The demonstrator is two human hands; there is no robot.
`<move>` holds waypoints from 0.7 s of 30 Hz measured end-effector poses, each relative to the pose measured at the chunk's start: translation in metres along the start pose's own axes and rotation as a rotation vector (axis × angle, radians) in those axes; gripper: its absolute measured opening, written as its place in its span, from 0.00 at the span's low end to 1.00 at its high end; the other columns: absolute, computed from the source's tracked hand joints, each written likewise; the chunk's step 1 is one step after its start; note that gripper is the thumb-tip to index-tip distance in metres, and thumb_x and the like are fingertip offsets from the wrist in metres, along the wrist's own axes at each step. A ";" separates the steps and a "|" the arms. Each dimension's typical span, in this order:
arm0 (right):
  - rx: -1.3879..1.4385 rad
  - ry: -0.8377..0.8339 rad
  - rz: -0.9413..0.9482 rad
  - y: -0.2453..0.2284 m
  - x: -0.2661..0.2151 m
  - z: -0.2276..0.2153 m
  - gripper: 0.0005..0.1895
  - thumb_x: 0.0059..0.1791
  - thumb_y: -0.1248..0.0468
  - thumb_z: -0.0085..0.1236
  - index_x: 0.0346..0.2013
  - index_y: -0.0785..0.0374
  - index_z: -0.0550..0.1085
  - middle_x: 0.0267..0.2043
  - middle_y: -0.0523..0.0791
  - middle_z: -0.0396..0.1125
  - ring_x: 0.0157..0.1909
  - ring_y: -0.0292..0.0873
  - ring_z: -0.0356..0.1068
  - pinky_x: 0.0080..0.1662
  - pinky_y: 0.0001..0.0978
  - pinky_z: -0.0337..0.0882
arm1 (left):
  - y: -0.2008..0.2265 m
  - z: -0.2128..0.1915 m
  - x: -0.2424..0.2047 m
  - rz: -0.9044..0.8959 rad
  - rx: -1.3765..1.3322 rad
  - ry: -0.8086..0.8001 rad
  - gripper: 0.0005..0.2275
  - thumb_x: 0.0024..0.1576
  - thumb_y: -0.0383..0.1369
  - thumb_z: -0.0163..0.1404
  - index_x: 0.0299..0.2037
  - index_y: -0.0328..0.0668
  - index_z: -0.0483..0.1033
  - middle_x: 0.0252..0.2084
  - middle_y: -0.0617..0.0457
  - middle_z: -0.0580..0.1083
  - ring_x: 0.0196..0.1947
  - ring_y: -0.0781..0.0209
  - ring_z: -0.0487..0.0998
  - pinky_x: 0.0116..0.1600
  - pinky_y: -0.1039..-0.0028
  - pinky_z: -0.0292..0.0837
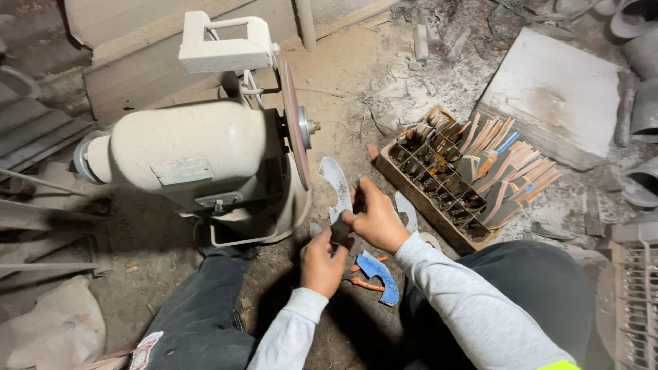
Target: The person sits on the floor and uses a bench grinder to smooth the edges of several small plastic pieces. They handle each piece individually, pressing it against the spinning wheel, then set it aside on the floor or into a nearby crate.
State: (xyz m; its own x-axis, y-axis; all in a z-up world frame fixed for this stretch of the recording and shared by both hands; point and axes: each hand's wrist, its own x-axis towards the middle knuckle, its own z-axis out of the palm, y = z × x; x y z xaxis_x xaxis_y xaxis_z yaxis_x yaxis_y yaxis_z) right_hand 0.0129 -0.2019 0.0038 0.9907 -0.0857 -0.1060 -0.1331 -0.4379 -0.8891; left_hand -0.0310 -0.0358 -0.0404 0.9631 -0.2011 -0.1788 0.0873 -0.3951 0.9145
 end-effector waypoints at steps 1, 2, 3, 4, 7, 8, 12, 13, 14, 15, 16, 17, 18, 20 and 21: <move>0.051 -0.015 -0.045 -0.002 0.004 0.001 0.24 0.41 0.66 0.63 0.48 0.71 0.67 0.35 0.51 0.72 0.36 0.45 0.73 0.42 0.36 0.74 | -0.004 -0.004 0.008 0.023 -0.134 -0.021 0.15 0.56 0.27 0.55 0.52 0.29 0.76 0.39 0.47 0.81 0.35 0.60 0.82 0.39 0.72 0.77; 0.103 -0.030 -0.089 -0.004 0.007 0.002 0.27 0.41 0.66 0.62 0.53 0.70 0.68 0.37 0.50 0.73 0.38 0.44 0.74 0.43 0.35 0.74 | -0.009 -0.010 0.012 0.045 -0.267 -0.043 0.14 0.59 0.26 0.52 0.53 0.28 0.75 0.39 0.48 0.81 0.36 0.62 0.82 0.39 0.73 0.77; 0.135 -0.084 -0.097 -0.007 0.011 0.004 0.29 0.43 0.65 0.61 0.57 0.70 0.66 0.41 0.51 0.73 0.40 0.44 0.74 0.45 0.36 0.74 | -0.014 -0.016 0.016 -0.004 -0.335 -0.074 0.12 0.59 0.25 0.51 0.52 0.29 0.75 0.38 0.50 0.80 0.34 0.63 0.80 0.37 0.73 0.76; 0.165 -0.135 -0.104 -0.009 0.016 0.005 0.30 0.45 0.64 0.60 0.60 0.70 0.65 0.44 0.51 0.73 0.42 0.45 0.74 0.46 0.36 0.74 | -0.017 -0.022 0.024 -0.053 -0.403 -0.108 0.11 0.59 0.24 0.49 0.51 0.29 0.75 0.37 0.52 0.78 0.31 0.64 0.78 0.35 0.72 0.76; 0.103 -0.190 -0.261 -0.015 0.030 0.008 0.33 0.46 0.67 0.56 0.66 0.70 0.63 0.51 0.55 0.68 0.46 0.49 0.73 0.52 0.38 0.73 | -0.019 -0.038 0.038 -0.093 -0.552 -0.193 0.07 0.62 0.25 0.47 0.45 0.29 0.75 0.33 0.54 0.75 0.27 0.66 0.74 0.34 0.73 0.75; 0.055 -0.192 -0.334 -0.018 0.034 0.009 0.34 0.46 0.69 0.54 0.68 0.71 0.63 0.54 0.56 0.66 0.47 0.51 0.73 0.53 0.39 0.72 | -0.018 -0.041 0.041 -0.090 -0.594 -0.220 0.07 0.64 0.27 0.47 0.43 0.28 0.76 0.31 0.55 0.73 0.27 0.67 0.73 0.34 0.73 0.75; -0.105 -0.150 -0.313 -0.031 0.048 0.014 0.35 0.44 0.72 0.50 0.67 0.71 0.63 0.53 0.58 0.63 0.50 0.57 0.70 0.55 0.42 0.71 | -0.010 -0.050 0.054 -0.144 -0.630 -0.253 0.09 0.65 0.32 0.49 0.42 0.30 0.76 0.30 0.55 0.72 0.26 0.68 0.71 0.32 0.75 0.72; -0.127 -0.142 -0.320 -0.034 0.050 0.014 0.35 0.43 0.72 0.51 0.67 0.72 0.63 0.53 0.59 0.62 0.51 0.58 0.69 0.54 0.43 0.71 | -0.008 -0.051 0.057 -0.153 -0.629 -0.253 0.10 0.65 0.34 0.50 0.41 0.30 0.76 0.29 0.55 0.72 0.25 0.68 0.71 0.32 0.75 0.71; -0.148 -0.134 -0.329 -0.036 0.052 0.015 0.35 0.43 0.72 0.51 0.66 0.72 0.63 0.53 0.59 0.61 0.51 0.60 0.69 0.53 0.43 0.71 | -0.008 -0.051 0.058 -0.160 -0.628 -0.254 0.11 0.65 0.35 0.50 0.40 0.30 0.76 0.29 0.54 0.72 0.25 0.67 0.71 0.31 0.75 0.71; -0.164 -0.133 -0.314 -0.038 0.054 0.015 0.35 0.43 0.72 0.51 0.66 0.72 0.63 0.54 0.59 0.61 0.51 0.60 0.69 0.53 0.43 0.70 | -0.007 -0.051 0.058 -0.178 -0.630 -0.250 0.12 0.65 0.35 0.50 0.40 0.30 0.75 0.29 0.54 0.72 0.25 0.67 0.71 0.31 0.75 0.71; -0.180 -0.132 -0.302 -0.039 0.056 0.017 0.35 0.43 0.72 0.52 0.66 0.72 0.62 0.55 0.59 0.61 0.51 0.60 0.69 0.53 0.44 0.70 | -0.007 -0.049 0.059 -0.194 -0.632 -0.244 0.12 0.65 0.35 0.50 0.40 0.30 0.75 0.29 0.54 0.72 0.24 0.67 0.71 0.30 0.75 0.71; -0.195 -0.131 -0.289 -0.039 0.058 0.017 0.35 0.43 0.71 0.52 0.66 0.72 0.62 0.55 0.59 0.61 0.51 0.59 0.69 0.53 0.44 0.70 | -0.008 -0.049 0.060 -0.211 -0.633 -0.238 0.12 0.65 0.36 0.50 0.39 0.30 0.75 0.29 0.53 0.72 0.24 0.67 0.71 0.30 0.74 0.71; -0.188 -0.129 -0.311 -0.039 0.059 0.018 0.35 0.42 0.72 0.52 0.66 0.72 0.63 0.56 0.59 0.61 0.52 0.60 0.68 0.54 0.44 0.70 | -0.008 -0.048 0.060 -0.212 -0.637 -0.238 0.12 0.65 0.35 0.50 0.39 0.30 0.75 0.29 0.53 0.72 0.24 0.67 0.71 0.30 0.74 0.71; -0.174 -0.126 -0.352 -0.035 0.062 0.018 0.36 0.40 0.74 0.51 0.65 0.72 0.65 0.57 0.59 0.61 0.53 0.60 0.68 0.55 0.44 0.69 | -0.007 -0.046 0.060 -0.217 -0.645 -0.239 0.11 0.64 0.35 0.51 0.40 0.30 0.74 0.29 0.54 0.72 0.24 0.67 0.72 0.29 0.74 0.71; -0.139 -0.131 -0.349 -0.033 0.063 0.018 0.35 0.40 0.74 0.50 0.65 0.72 0.65 0.58 0.58 0.61 0.55 0.60 0.68 0.55 0.43 0.70 | -0.007 -0.048 0.061 -0.211 -0.625 -0.234 0.11 0.64 0.35 0.50 0.41 0.30 0.75 0.29 0.54 0.72 0.24 0.67 0.72 0.30 0.74 0.71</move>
State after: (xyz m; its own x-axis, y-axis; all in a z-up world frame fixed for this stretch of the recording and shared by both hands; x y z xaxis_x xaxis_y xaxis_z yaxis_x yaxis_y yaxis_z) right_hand 0.0805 -0.1766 0.0182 0.9713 0.2005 0.1277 0.2181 -0.5380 -0.8143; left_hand 0.0395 -0.0023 -0.0398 0.8353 -0.3927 -0.3849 0.4642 0.1285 0.8763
